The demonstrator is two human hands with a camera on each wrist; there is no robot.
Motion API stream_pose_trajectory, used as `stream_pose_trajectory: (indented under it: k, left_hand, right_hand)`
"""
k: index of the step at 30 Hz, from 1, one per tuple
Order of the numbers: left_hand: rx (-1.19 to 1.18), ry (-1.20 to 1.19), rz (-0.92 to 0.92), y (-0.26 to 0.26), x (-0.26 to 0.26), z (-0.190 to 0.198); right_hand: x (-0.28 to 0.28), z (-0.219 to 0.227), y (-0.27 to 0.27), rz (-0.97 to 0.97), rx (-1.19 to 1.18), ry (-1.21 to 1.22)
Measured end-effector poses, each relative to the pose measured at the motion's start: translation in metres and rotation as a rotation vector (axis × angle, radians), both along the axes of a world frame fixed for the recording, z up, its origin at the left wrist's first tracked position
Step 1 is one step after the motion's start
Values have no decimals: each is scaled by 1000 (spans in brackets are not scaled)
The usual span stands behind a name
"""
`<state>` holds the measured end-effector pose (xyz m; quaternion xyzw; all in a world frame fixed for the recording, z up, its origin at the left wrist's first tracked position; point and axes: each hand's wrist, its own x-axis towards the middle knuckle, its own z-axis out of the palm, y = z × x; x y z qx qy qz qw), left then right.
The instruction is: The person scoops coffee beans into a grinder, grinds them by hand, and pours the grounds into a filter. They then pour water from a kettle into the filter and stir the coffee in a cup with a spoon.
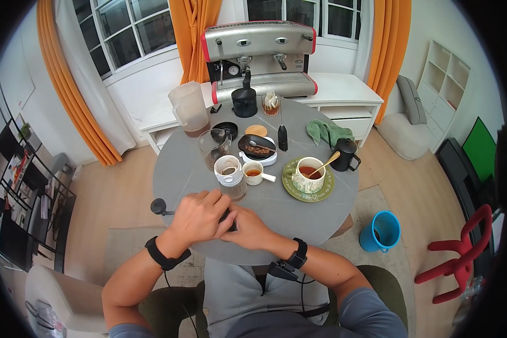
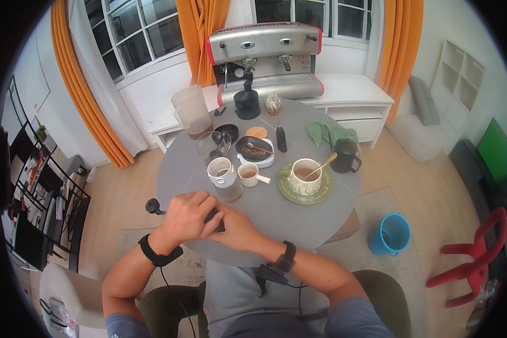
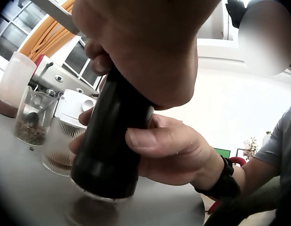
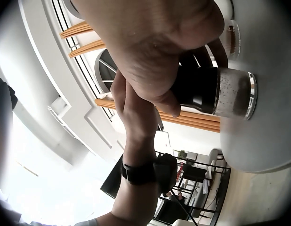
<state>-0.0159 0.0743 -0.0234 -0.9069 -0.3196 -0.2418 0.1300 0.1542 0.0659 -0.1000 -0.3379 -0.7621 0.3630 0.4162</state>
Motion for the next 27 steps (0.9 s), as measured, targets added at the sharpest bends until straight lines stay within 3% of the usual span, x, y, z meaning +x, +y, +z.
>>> stream_pose_trajectory:
  k: [10,13,15,16,18,22,24,27]
  left_hand:
    - [-36,-134,-152,-7,10,21]
    - [40,-330,-180,-14,7,22]
    - [206,-569,-228,-27,-3,7]
    - [206,-570,-230,-36,-9,-3]
    - [-119,-416,-292,-56,-20,-27]
    - [-289,-457,-153,-64,-21,-80]
    - [-590,-738,131,-64,-4,-88]
    - [-758,-920,100,-55,30,-85]
  right_hand:
    - [-11,-16,14,-7,-22,135]
    - [-12,-18,10,13,-81,200]
    - [-10,-18,7,-44,-98,221]
    - [-8,-17,6,-47,-97,221]
    - [0,-14,4,-81,-107,181]
    - [13,0,0,-123,-173,165]
    - [18,17,-5,-154,-180,266]
    - [24,41,-9,-136,-285,334]
